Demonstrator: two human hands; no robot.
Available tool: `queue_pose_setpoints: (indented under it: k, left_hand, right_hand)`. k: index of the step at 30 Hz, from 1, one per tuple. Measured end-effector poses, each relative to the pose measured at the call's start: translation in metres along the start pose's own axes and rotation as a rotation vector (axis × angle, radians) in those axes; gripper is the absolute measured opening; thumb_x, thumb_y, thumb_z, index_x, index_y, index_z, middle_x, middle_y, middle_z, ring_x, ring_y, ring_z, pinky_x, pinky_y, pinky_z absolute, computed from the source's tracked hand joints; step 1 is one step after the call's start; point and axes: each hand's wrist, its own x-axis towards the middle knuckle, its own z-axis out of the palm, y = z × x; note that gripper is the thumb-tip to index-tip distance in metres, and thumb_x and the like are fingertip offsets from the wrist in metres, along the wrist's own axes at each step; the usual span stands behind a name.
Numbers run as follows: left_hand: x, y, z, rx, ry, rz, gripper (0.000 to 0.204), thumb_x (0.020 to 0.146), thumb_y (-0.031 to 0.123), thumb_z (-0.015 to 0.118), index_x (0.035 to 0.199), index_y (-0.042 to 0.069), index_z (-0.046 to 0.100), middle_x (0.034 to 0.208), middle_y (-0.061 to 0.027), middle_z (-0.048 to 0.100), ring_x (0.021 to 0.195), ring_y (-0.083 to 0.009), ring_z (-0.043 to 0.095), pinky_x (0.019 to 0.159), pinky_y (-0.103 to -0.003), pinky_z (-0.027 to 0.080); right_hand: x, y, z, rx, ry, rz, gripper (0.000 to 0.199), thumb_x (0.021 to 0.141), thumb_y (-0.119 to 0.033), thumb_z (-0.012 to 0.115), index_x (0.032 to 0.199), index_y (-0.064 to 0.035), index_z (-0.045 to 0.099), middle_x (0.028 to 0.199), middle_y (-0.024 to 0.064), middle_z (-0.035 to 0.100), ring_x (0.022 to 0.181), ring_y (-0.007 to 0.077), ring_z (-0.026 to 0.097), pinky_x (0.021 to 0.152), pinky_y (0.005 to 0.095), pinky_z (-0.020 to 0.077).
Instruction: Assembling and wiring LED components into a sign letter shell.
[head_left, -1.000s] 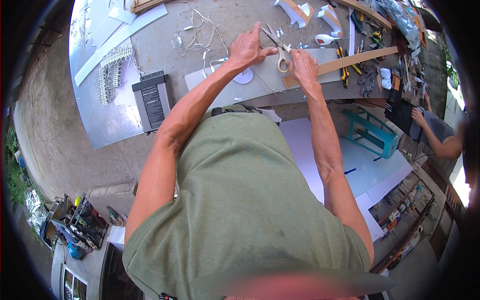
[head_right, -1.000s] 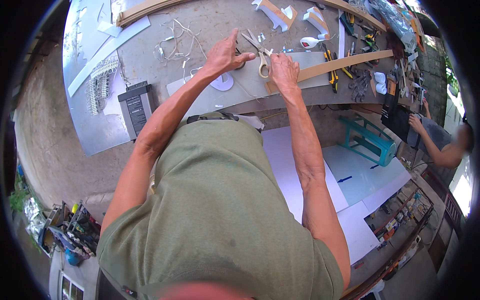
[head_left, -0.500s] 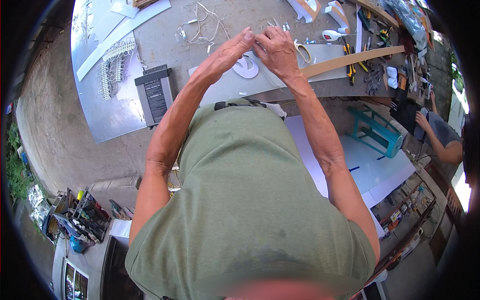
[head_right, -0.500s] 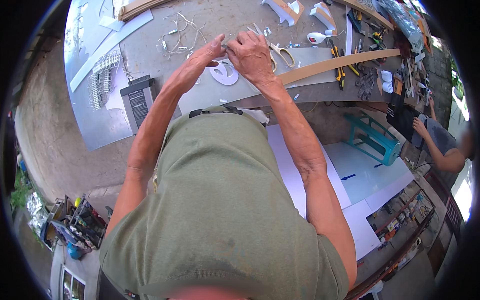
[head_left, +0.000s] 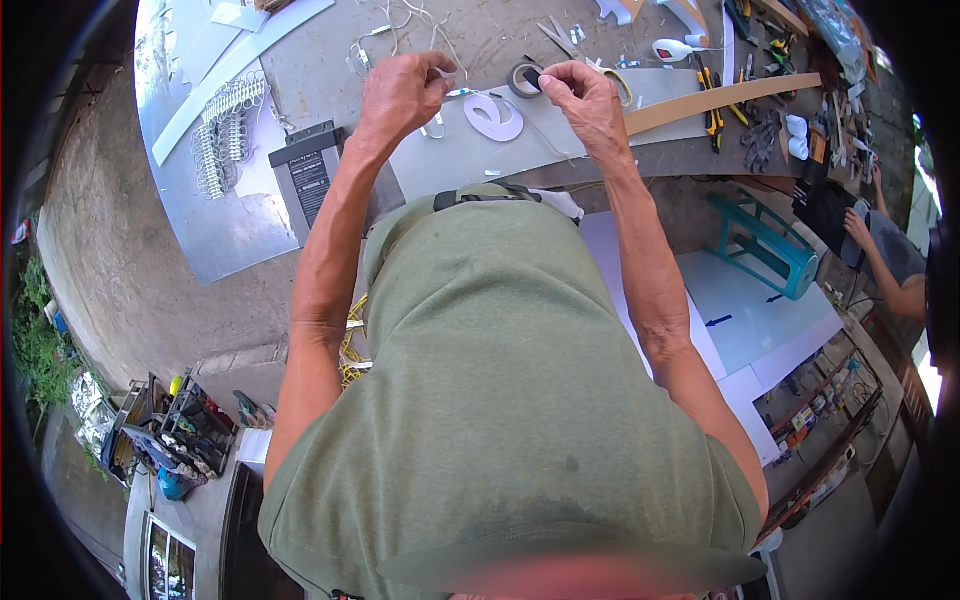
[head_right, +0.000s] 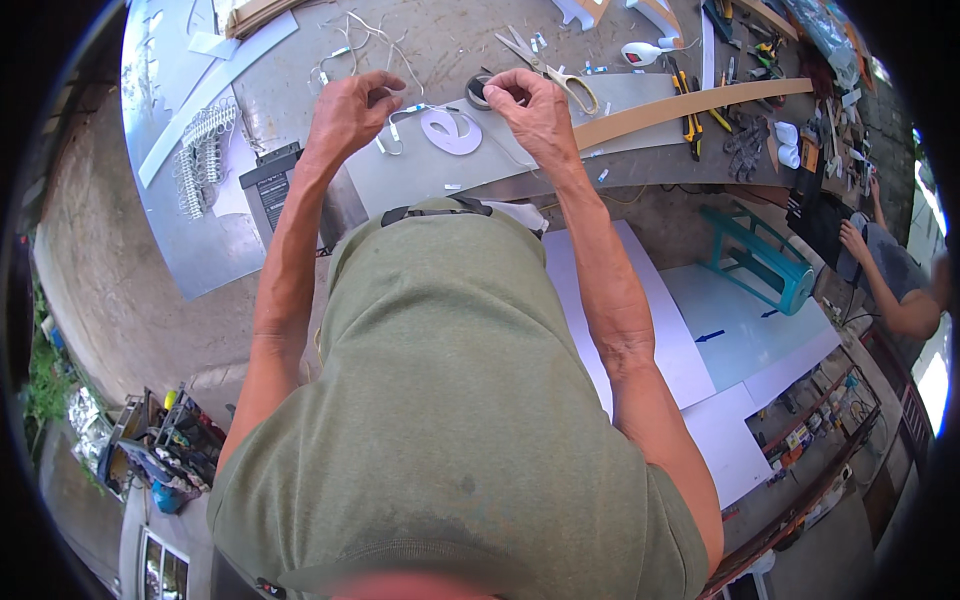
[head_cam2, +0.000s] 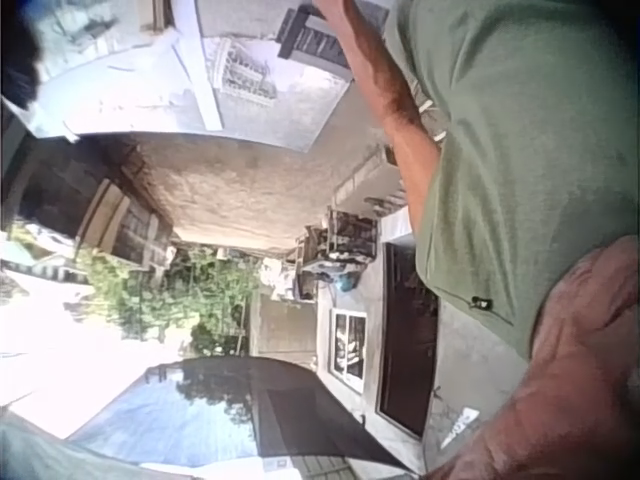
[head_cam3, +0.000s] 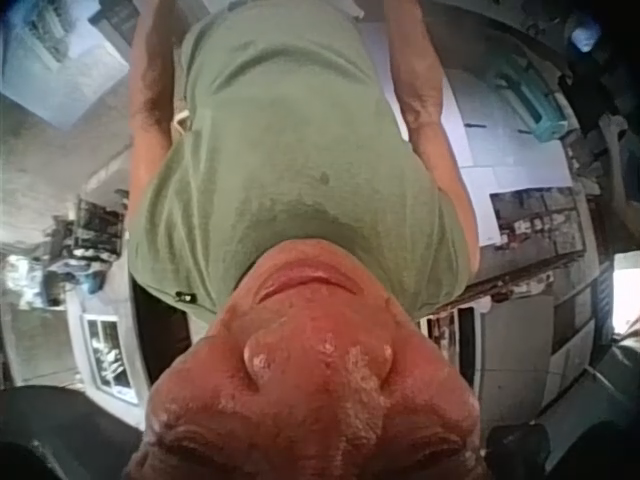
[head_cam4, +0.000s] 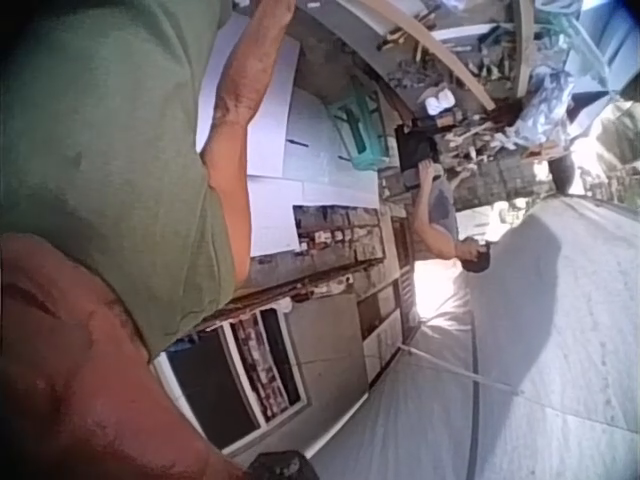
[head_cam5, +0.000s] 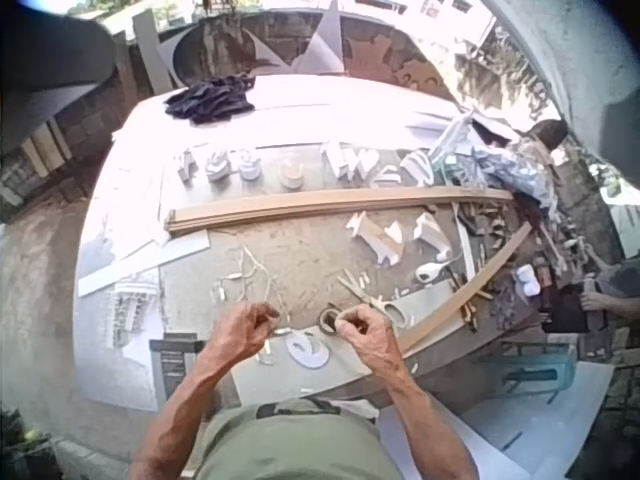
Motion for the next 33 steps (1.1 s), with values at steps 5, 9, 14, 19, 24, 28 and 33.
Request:
queue_pose_setpoints:
  k: [5,9,14,19,24,28,33]
  left_hand:
    - [0.004,-0.016,0.033,0.255,0.088,0.387,0.03,0.078,0.013,0.078,0.108,0.012,0.075,0.1,-0.0062,0.073,0.097,-0.0252,0.065,0.085,-0.036,0.05]
    - [0.013,-0.012,0.057,0.377,0.077,0.445,0.027,0.076,0.015,0.08,0.102,0.015,0.076,0.107,-0.0018,0.069,0.109,-0.0242,0.058,0.091,-0.04,0.044]
    - [0.022,-0.017,0.067,0.449,0.078,0.45,0.022,0.075,0.016,0.079,0.097,0.016,0.076,0.105,-0.001,0.068,0.109,-0.0234,0.057,0.089,-0.039,0.042]
    - [0.021,-0.021,0.072,0.407,0.109,0.446,0.014,0.077,0.016,0.078,0.09,0.015,0.076,0.099,-0.0005,0.068,0.104,-0.024,0.06,0.086,-0.039,0.044]
    - [0.011,-0.028,0.074,0.201,0.079,0.358,0.011,0.08,0.016,0.077,0.091,0.013,0.077,0.086,-0.0017,0.071,0.083,-0.0223,0.066,0.074,-0.04,0.05]
    - [-0.008,-0.012,0.061,-0.412,-0.103,-0.085,0.019,0.087,0.022,0.077,0.098,0.006,0.077,0.085,-0.004,0.074,0.07,-0.0126,0.064,0.062,-0.032,0.051]
    - [-0.026,-0.012,0.059,-0.839,-0.187,-0.369,0.026,0.09,0.023,0.077,0.101,-0.001,0.074,0.086,-0.0057,0.073,0.072,-0.0101,0.064,0.059,-0.026,0.05]
  right_hand:
    - [-0.036,0.03,-0.005,0.585,-0.087,0.383,0.018,0.092,-0.015,0.073,0.101,-0.0008,0.07,0.084,0.0053,0.071,0.076,0.0119,0.067,0.064,0.0255,0.0523]
    - [-0.058,0.04,0.012,0.738,-0.12,0.564,0.016,0.094,-0.013,0.07,0.104,-0.0013,0.067,0.094,0.0112,0.074,0.081,0.017,0.071,0.069,0.0289,0.0565]
    - [-0.066,0.049,0.03,0.832,-0.145,0.644,0.018,0.095,-0.012,0.068,0.108,0.0002,0.064,0.104,0.0161,0.073,0.089,0.0225,0.071,0.079,0.0337,0.0577]
    - [-0.062,0.053,0.036,0.912,-0.123,0.661,0.019,0.095,-0.01,0.068,0.109,0.0012,0.064,0.107,0.0167,0.072,0.09,0.0235,0.071,0.08,0.0349,0.0585]
    - [-0.061,0.053,0.038,0.91,-0.113,0.635,0.021,0.095,-0.009,0.068,0.111,0.002,0.063,0.108,0.0171,0.072,0.092,0.0243,0.071,0.082,0.0361,0.0591]
    - [-0.059,0.044,0.036,0.948,-0.137,0.609,0.019,0.095,-0.01,0.067,0.11,0.0016,0.063,0.107,0.0175,0.072,0.092,0.0252,0.072,0.083,0.0371,0.0594]
    - [-0.059,0.026,0.035,0.974,-0.204,0.599,0.016,0.096,-0.011,0.067,0.109,-0.0018,0.065,0.109,0.0178,0.073,0.094,0.0249,0.072,0.083,0.0357,0.0588]
